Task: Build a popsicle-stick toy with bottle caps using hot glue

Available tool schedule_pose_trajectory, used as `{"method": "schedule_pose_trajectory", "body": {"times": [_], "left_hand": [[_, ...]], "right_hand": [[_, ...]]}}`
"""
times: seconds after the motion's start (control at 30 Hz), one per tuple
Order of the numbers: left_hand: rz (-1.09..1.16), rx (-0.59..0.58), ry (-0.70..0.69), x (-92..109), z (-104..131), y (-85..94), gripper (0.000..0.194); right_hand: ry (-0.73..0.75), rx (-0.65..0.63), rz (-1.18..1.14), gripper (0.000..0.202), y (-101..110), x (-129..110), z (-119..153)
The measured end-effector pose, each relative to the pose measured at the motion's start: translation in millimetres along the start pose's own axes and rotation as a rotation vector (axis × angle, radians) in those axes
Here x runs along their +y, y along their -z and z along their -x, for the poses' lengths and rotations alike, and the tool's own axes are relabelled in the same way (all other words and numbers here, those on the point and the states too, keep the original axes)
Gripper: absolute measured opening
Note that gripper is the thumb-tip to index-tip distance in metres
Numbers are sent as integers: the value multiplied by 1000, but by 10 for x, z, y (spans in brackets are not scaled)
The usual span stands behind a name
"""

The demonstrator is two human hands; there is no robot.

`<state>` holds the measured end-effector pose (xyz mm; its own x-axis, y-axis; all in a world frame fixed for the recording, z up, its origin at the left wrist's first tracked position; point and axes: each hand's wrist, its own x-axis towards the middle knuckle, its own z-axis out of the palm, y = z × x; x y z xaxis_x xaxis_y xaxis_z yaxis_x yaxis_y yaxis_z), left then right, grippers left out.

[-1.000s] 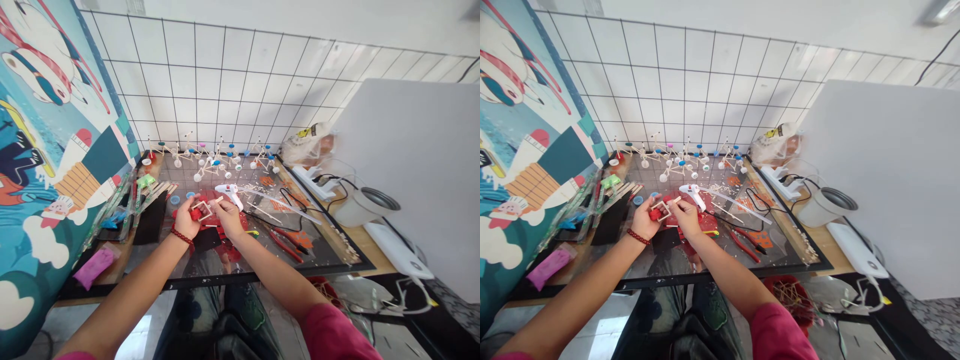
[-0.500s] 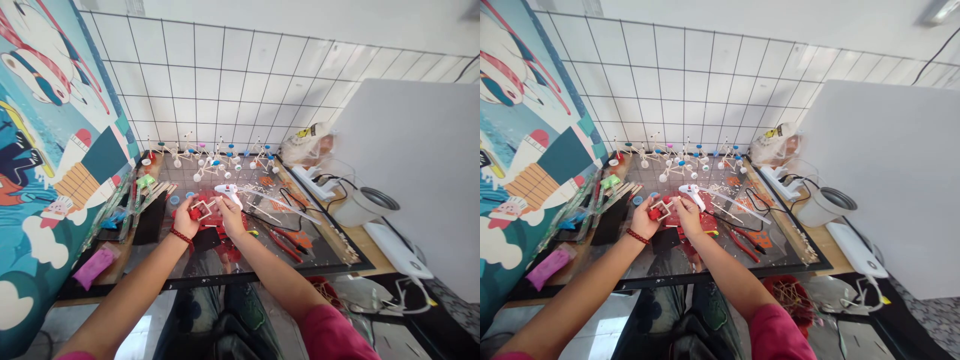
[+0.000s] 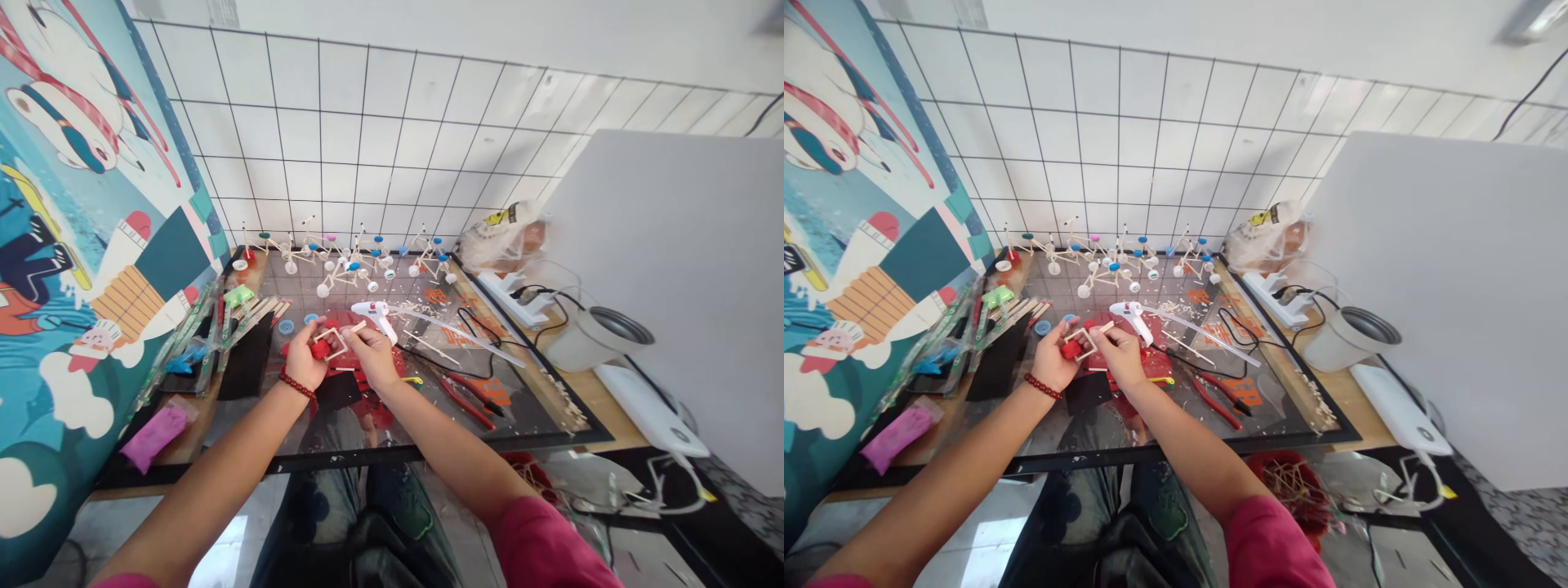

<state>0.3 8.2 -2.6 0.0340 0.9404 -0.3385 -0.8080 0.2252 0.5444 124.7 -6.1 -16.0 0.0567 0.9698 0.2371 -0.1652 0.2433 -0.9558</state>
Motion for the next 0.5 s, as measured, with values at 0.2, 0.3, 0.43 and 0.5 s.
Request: {"method": "schedule_pose_trajectory", "body": {"times": [0.2, 0.3, 0.43, 0.5], "left_hand": [[0, -5, 6, -10, 0, 5, 22], [5, -9, 14, -11, 1, 9, 22], [9, -9, 15, -7, -2, 10, 23], [12, -9, 12, -3, -2, 8, 23]], "right_hand": [[18, -19, 12, 27, -1, 32, -4], [19, -28, 3, 27, -2, 20, 0], [9, -33, 14, 30, -4, 3, 11], [-4, -29, 29, 32, -4, -2, 14]]}}
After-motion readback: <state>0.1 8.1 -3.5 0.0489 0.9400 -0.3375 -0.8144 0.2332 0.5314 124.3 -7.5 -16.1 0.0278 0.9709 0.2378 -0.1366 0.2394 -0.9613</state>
